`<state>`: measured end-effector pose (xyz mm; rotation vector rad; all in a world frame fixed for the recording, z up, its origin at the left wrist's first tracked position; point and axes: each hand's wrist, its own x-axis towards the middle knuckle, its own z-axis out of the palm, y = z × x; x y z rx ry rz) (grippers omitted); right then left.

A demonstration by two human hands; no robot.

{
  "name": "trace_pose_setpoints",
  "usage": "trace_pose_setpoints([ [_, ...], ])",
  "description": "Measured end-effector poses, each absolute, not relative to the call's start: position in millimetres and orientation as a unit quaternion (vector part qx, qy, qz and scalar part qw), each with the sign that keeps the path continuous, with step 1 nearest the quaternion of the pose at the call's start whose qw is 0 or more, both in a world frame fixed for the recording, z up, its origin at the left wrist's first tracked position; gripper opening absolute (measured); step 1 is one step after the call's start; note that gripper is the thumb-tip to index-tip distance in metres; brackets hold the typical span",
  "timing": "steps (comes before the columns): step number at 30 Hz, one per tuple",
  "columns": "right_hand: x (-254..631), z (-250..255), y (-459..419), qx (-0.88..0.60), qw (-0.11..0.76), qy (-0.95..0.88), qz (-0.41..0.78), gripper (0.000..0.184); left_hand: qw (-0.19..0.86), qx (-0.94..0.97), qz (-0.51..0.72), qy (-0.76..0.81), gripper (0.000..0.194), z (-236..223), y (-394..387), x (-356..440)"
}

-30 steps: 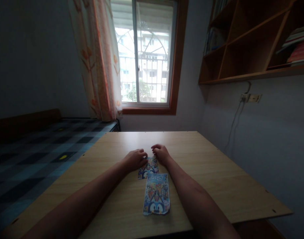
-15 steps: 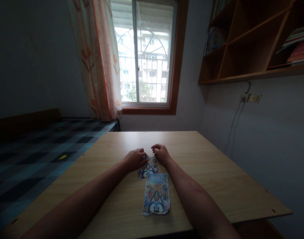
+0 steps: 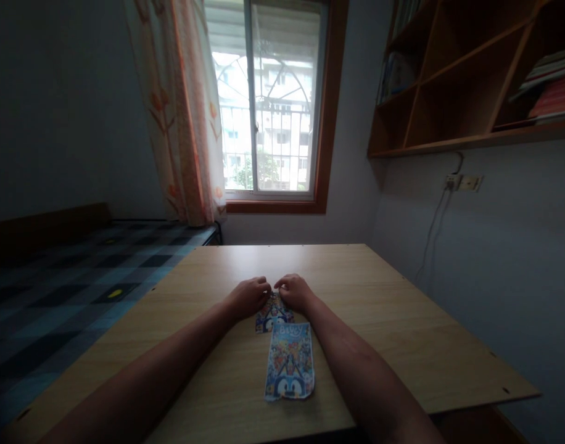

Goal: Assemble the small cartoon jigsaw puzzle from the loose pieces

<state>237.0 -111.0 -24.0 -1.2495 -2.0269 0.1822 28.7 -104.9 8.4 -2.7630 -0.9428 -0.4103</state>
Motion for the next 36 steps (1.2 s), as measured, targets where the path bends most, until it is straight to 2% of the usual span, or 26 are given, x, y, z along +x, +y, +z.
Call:
trace_pose_setpoints([
  [10,238,-24,-112,-0.460,0.378,-0.800,0.071,0.013,0.047,-0.914,-0.194,-0.354,0.026,6,-101,26],
  [20,235,-21,-117,-0.451,0.379,-0.804,0.078,0.015,0.031,-0.910,-0.207,-0.357,0.026,4,-97,24],
  [27,234,-17,-119,-0.440,0.389,-0.806,0.076,0.008,0.016,-0.912,-0.208,-0.355,0.024,2,-95,24],
  [31,233,-17,-119,-0.439,0.391,-0.805,0.075,0.009,-0.002,-0.907,-0.229,-0.354,0.023,0,-92,24],
  [36,233,-19,-116,-0.458,0.391,-0.795,0.069,0.024,-0.046,-0.877,-0.311,-0.363,0.022,-4,-82,21],
])
